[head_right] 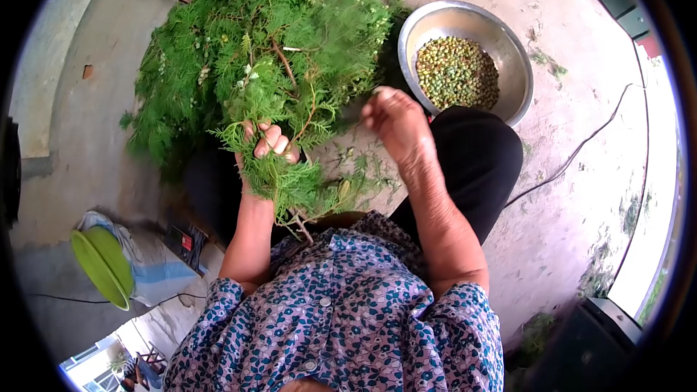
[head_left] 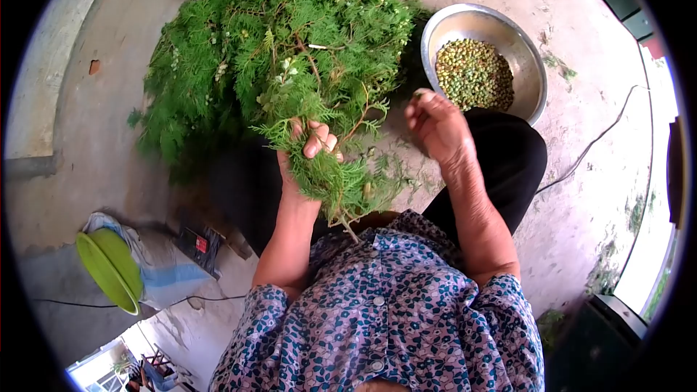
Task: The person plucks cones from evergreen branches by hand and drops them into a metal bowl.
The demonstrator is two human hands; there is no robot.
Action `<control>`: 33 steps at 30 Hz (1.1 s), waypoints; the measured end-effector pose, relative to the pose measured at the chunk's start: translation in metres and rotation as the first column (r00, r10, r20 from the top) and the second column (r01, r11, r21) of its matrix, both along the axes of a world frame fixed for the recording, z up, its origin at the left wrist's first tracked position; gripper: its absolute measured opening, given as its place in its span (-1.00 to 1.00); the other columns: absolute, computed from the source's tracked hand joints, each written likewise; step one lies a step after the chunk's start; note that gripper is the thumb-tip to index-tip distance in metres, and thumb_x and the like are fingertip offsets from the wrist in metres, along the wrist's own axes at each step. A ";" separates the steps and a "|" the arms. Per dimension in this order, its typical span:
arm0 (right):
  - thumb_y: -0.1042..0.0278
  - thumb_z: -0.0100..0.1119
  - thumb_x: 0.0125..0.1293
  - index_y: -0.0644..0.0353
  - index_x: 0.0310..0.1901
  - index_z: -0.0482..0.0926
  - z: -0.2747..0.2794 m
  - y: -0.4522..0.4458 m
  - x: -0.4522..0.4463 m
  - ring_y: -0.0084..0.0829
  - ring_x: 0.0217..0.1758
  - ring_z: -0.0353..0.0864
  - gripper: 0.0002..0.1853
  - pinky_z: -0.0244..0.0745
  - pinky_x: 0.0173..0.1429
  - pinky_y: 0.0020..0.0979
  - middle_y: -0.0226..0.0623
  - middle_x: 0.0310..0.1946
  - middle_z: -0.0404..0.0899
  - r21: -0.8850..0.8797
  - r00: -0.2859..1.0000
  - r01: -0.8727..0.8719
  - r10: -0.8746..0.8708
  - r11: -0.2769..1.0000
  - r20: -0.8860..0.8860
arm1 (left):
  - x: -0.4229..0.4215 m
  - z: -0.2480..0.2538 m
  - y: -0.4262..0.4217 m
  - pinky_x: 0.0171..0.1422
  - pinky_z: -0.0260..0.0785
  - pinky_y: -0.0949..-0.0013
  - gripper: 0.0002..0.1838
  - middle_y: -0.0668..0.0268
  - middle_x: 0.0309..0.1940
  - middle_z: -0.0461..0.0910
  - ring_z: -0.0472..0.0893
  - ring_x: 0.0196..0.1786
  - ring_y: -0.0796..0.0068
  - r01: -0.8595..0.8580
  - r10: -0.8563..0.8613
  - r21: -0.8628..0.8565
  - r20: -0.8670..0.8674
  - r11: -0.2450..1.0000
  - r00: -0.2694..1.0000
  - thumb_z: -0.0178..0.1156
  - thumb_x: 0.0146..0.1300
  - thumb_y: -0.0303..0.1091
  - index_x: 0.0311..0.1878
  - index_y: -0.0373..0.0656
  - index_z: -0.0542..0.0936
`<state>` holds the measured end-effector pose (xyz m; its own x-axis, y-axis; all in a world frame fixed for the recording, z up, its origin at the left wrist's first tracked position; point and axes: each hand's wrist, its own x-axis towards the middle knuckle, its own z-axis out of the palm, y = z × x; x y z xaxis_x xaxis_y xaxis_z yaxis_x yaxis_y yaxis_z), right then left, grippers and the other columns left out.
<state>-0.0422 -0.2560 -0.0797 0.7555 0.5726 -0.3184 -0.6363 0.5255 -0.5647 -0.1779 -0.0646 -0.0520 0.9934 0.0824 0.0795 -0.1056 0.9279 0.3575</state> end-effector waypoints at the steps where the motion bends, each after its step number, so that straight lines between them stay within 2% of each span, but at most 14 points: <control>1: 0.44 -0.12 0.33 0.26 -0.35 0.38 -0.002 -0.004 0.011 -0.33 -0.34 0.50 -0.88 0.45 -0.30 -0.37 -0.24 -0.46 0.46 0.146 0.996 -0.017 0.004 0.989 0.091 | -0.002 -0.003 0.003 -0.23 0.45 0.24 -0.74 0.41 -0.63 0.36 0.40 -0.40 0.45 -0.017 0.015 -0.052 -0.035 0.998 0.999 0.01 0.26 -0.15 -0.18 -0.16 0.46; 3: 0.39 -0.17 0.36 0.32 -0.28 0.32 0.013 -0.021 0.032 -0.17 -0.04 0.48 -0.84 0.45 0.08 -0.22 -0.02 -0.21 0.45 0.236 0.868 0.458 -0.374 0.857 -0.326 | -0.001 -0.013 0.011 -0.17 0.44 0.18 -0.72 0.41 -0.61 0.36 0.39 -0.39 0.45 0.086 -0.073 -0.161 0.084 0.983 0.994 0.00 0.27 -0.14 -0.14 -0.16 0.44; 7: 0.25 -0.20 0.38 0.44 0.05 0.14 0.001 -0.065 0.062 0.00 0.22 0.29 -0.60 0.19 0.34 -0.09 0.23 0.18 0.09 0.588 0.833 0.548 -0.328 0.595 -0.445 | 0.001 -0.012 0.012 -0.20 0.37 0.25 -0.66 0.43 -0.60 0.34 0.27 -0.47 0.53 0.082 -0.033 -0.272 0.181 0.959 0.983 -0.08 0.33 -0.06 -0.13 -0.17 0.44; 9: 0.27 -0.17 0.37 0.48 0.08 0.17 -0.005 -0.063 0.062 -0.03 0.15 0.35 -0.58 0.26 0.30 -0.10 0.18 0.08 0.25 0.550 0.822 0.565 -0.359 0.615 -0.443 | 0.003 -0.007 0.011 -0.26 0.29 0.36 -0.62 0.44 -0.61 0.33 0.22 -0.50 0.55 0.061 -0.014 -0.260 0.177 0.964 0.984 -0.13 0.34 -0.03 -0.13 -0.19 0.44; 11: 0.25 -0.14 0.36 0.46 0.01 0.28 -0.009 -0.053 0.055 -0.13 0.04 0.44 -0.62 0.32 0.25 -0.13 0.08 -0.08 0.40 0.189 0.734 0.663 -0.579 0.725 -0.354 | 0.005 -0.006 0.012 -0.32 0.18 0.44 -0.60 0.45 -0.63 0.32 0.18 -0.52 0.57 0.074 -0.023 -0.249 0.203 0.966 0.979 -0.17 0.36 -0.02 -0.13 -0.20 0.43; 13: 0.29 -0.08 0.34 0.38 -0.06 0.39 -0.014 -0.046 0.043 -0.31 -0.17 0.51 -0.70 0.49 0.00 -0.25 -0.15 -0.25 0.49 0.360 0.938 0.345 -0.314 0.867 -0.143 | 0.007 -0.004 0.011 -0.36 0.09 0.49 -0.60 0.45 -0.65 0.30 0.15 -0.54 0.59 0.110 -0.043 -0.276 0.239 0.955 0.970 -0.18 0.37 -0.03 -0.13 -0.21 0.43; 17: 0.22 0.03 0.29 0.35 0.01 0.36 0.012 -0.010 -0.002 -0.36 -0.26 0.54 -0.62 0.51 -0.09 -0.32 -0.18 -0.22 0.52 -0.103 0.977 -0.109 0.125 0.989 0.173 | 0.009 -0.001 0.012 -0.38 0.06 0.55 -0.61 0.44 -0.64 0.30 0.12 -0.54 0.61 0.123 -0.022 -0.335 0.291 0.934 0.957 -0.15 0.36 -0.06 -0.14 -0.25 0.39; 19: 0.12 0.10 0.24 0.28 0.15 0.26 0.023 0.008 -0.026 -0.39 -0.21 0.55 -0.46 0.48 -0.05 -0.35 -0.13 -0.16 0.53 -0.360 0.749 -0.291 0.445 0.886 0.491 | 0.009 0.002 0.008 -0.39 0.06 0.54 -0.62 0.44 -0.65 0.27 0.13 -0.53 0.61 0.063 0.027 -0.369 0.234 0.927 0.972 -0.15 0.36 -0.04 -0.16 -0.22 0.38; 21: 0.07 0.15 0.20 0.20 0.24 0.16 0.028 0.025 -0.048 -0.41 -0.20 0.56 -0.34 0.47 -0.02 -0.35 -0.11 -0.13 0.53 -0.411 0.385 -0.306 0.507 0.858 0.771 | 0.008 0.002 0.010 -0.42 0.06 0.52 -0.63 0.47 -0.64 0.24 0.14 -0.53 0.61 -0.007 0.047 -0.270 0.141 0.963 0.989 -0.15 0.35 -0.01 -0.18 -0.16 0.38; 24: 0.20 0.19 0.19 0.17 0.16 0.30 0.067 0.033 -0.069 -0.55 -0.39 0.53 -0.47 0.44 -0.27 -0.51 -0.36 -0.51 0.54 -0.516 0.530 -0.554 0.755 0.653 0.386 | 0.006 -0.001 0.017 -0.44 0.09 0.49 -0.70 0.51 -0.62 0.21 0.16 -0.52 0.61 -0.088 0.097 -0.238 0.027 0.967 0.995 -0.09 0.33 -0.04 -0.19 -0.09 0.38; 25: 0.28 0.13 0.24 0.21 -0.06 0.49 0.048 0.037 -0.071 -0.60 -0.48 0.46 -0.72 0.38 -0.35 -0.56 -0.40 -0.55 0.51 -0.577 0.560 -0.427 0.705 0.696 0.436 | 0.005 -0.002 0.019 -0.44 0.09 0.50 -0.72 0.51 -0.62 0.22 0.17 -0.52 0.61 -0.129 0.132 -0.241 -0.005 0.962 0.991 -0.07 0.33 -0.06 -0.19 -0.09 0.38; 28: 0.32 0.12 0.24 0.25 -0.42 0.54 0.023 0.032 -0.060 -0.66 -0.55 0.40 -0.82 0.34 -0.37 -0.58 -0.49 -0.59 0.47 -0.369 0.721 -0.332 0.486 0.868 0.493 | 0.006 -0.003 0.021 -0.47 0.24 0.43 -0.72 0.48 -0.56 0.36 0.29 -0.49 0.61 -0.229 0.223 -0.229 -0.053 0.946 0.973 -0.01 0.29 -0.10 -0.17 -0.12 0.39; 31: 0.37 0.18 0.19 0.16 -0.39 0.57 0.009 0.022 -0.042 -0.70 -0.54 0.40 -0.92 0.33 -0.43 -0.61 -0.52 -0.57 0.49 -0.314 0.876 -0.354 0.430 0.881 0.217 | 0.010 -0.019 0.034 -0.47 0.30 0.37 -0.68 0.45 -0.56 0.35 0.35 -0.47 0.57 -0.079 0.088 -0.131 0.061 0.988 0.994 -0.11 0.32 -0.05 -0.13 -0.12 0.37; 33: 0.35 0.18 0.20 0.18 -0.33 0.58 -0.001 0.022 -0.038 -0.70 -0.63 0.39 -0.89 0.32 -0.53 -0.65 -0.50 -0.59 0.51 -0.265 0.943 -0.211 0.267 0.941 0.197 | 0.012 -0.024 0.037 -0.53 0.27 0.34 -0.68 0.49 -0.57 0.40 0.38 -0.55 0.54 -0.156 0.147 -0.077 -0.115 0.985 0.982 -0.09 0.31 -0.05 -0.17 -0.12 0.44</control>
<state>-0.0801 -0.2343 -0.0808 0.6731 0.6743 -0.3038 -0.5667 0.2063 -0.7977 -0.1660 -0.0273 -0.0760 0.9712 0.2347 -0.0417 -0.2124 0.9315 0.2951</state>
